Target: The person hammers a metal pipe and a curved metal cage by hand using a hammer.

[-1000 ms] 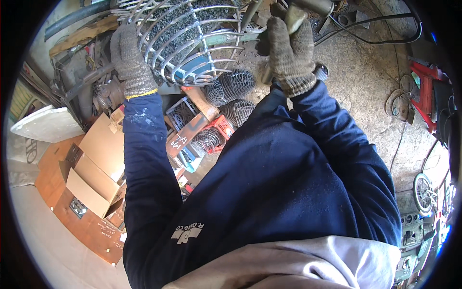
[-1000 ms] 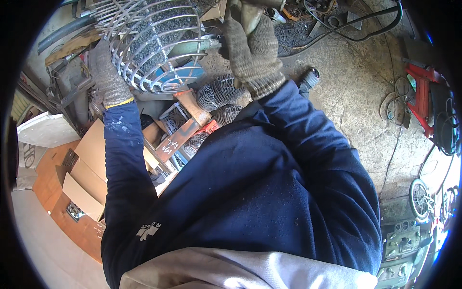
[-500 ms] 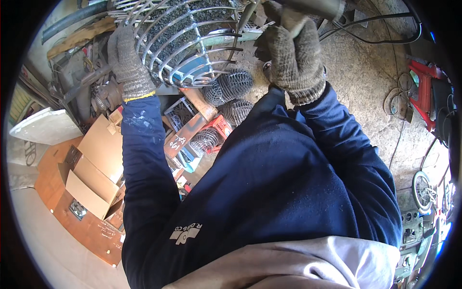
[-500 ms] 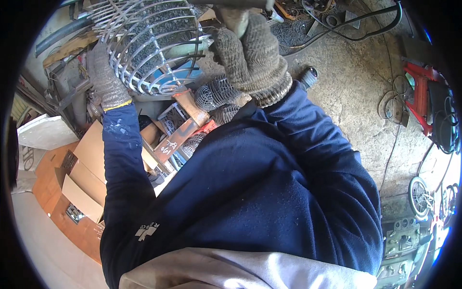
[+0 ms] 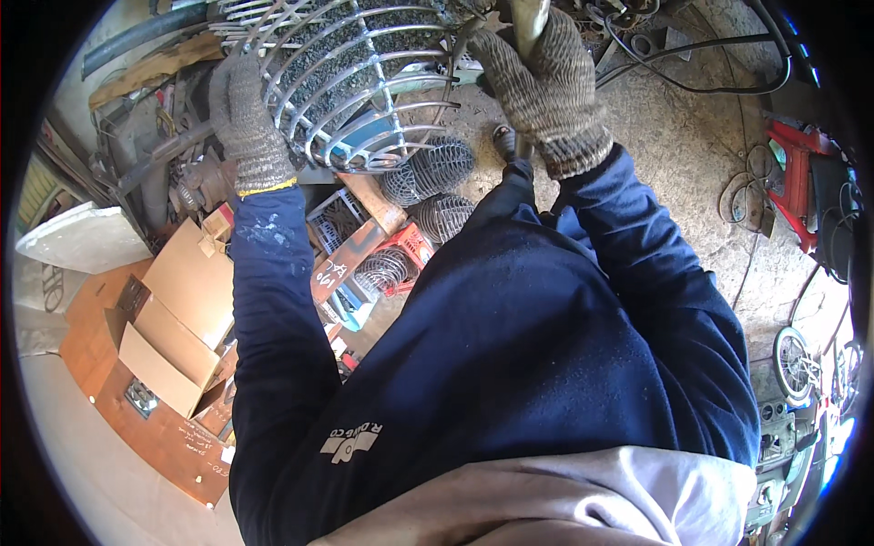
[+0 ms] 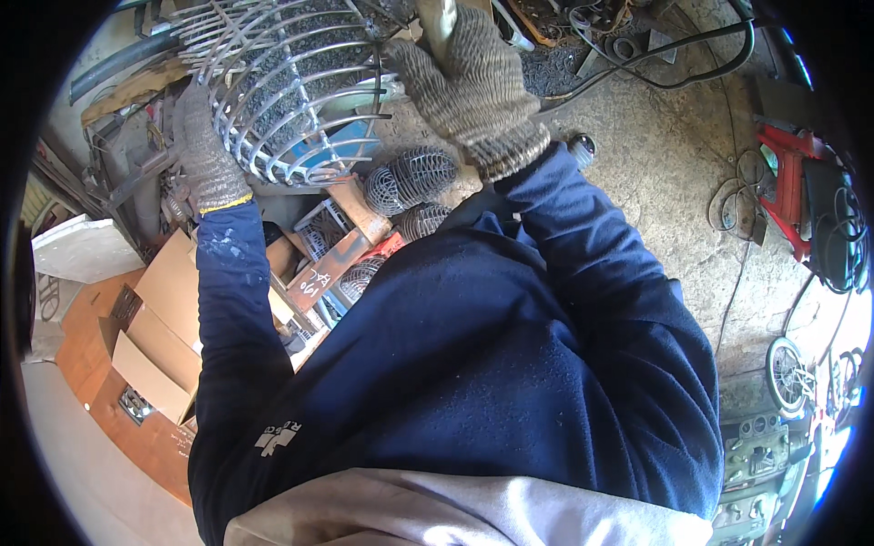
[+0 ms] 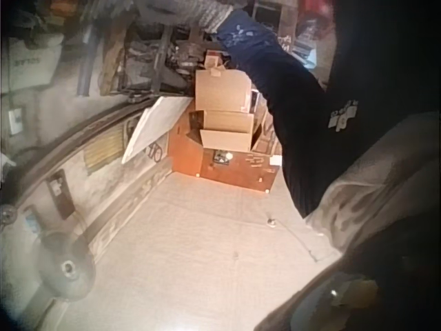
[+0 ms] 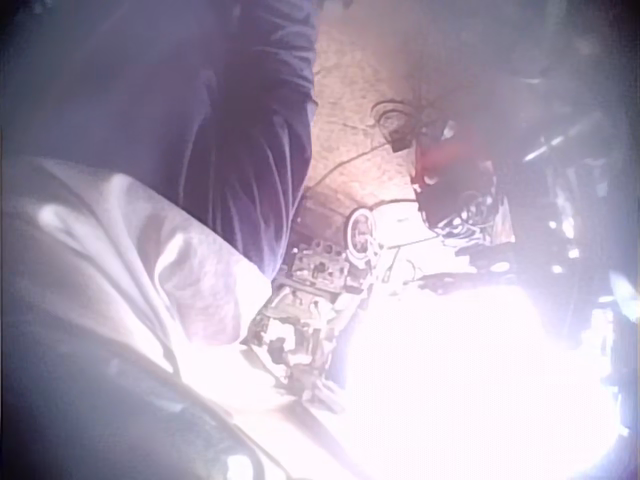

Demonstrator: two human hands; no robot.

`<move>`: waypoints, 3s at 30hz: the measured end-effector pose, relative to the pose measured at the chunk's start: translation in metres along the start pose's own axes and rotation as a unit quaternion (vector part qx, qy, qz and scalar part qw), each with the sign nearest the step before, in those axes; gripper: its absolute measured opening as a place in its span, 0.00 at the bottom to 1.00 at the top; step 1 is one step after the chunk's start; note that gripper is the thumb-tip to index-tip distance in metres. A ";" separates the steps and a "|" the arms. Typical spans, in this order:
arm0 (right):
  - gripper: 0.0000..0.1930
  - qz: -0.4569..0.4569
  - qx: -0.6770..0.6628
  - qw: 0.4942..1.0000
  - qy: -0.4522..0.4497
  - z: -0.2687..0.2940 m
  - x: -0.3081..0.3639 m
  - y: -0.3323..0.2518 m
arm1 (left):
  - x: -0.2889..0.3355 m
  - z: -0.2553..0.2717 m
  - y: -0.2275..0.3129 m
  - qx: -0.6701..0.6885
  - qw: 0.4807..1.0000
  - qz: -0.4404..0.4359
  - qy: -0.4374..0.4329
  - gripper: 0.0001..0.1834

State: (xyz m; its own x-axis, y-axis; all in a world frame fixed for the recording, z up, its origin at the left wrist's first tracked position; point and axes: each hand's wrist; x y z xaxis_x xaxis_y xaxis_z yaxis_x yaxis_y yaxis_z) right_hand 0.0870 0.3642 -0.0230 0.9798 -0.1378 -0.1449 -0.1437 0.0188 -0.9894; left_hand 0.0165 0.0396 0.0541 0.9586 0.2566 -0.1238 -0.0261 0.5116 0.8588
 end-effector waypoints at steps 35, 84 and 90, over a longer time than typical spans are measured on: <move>0.21 -0.155 -0.190 0.966 -0.081 0.047 -0.010 -0.038 | 0.008 0.003 0.002 -0.039 0.999 -0.005 -0.011 0.17; 0.20 -0.366 -0.038 0.889 -0.272 0.065 -0.060 -0.056 | 0.017 -0.009 0.021 -0.044 0.999 -0.002 0.008 0.19; 0.23 -0.196 -0.132 0.955 -0.177 0.071 -0.015 -0.016 | 0.012 -0.006 0.022 -0.048 0.999 0.001 -0.013 0.20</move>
State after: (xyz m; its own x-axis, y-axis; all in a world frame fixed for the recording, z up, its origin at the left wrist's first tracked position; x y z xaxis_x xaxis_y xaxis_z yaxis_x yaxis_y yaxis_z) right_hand 0.0840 0.4367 -0.0053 0.9442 0.2617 0.1999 0.2606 -0.2224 -0.9395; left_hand 0.0252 0.0590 0.0689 0.9654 0.2373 -0.1081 -0.0540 0.5874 0.8075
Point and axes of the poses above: each hand's wrist, its own x-axis away from the middle knuckle, its own z-axis out of the back of the hand, y = z × x, and after that the axes turned 6 degrees about z, right-handed
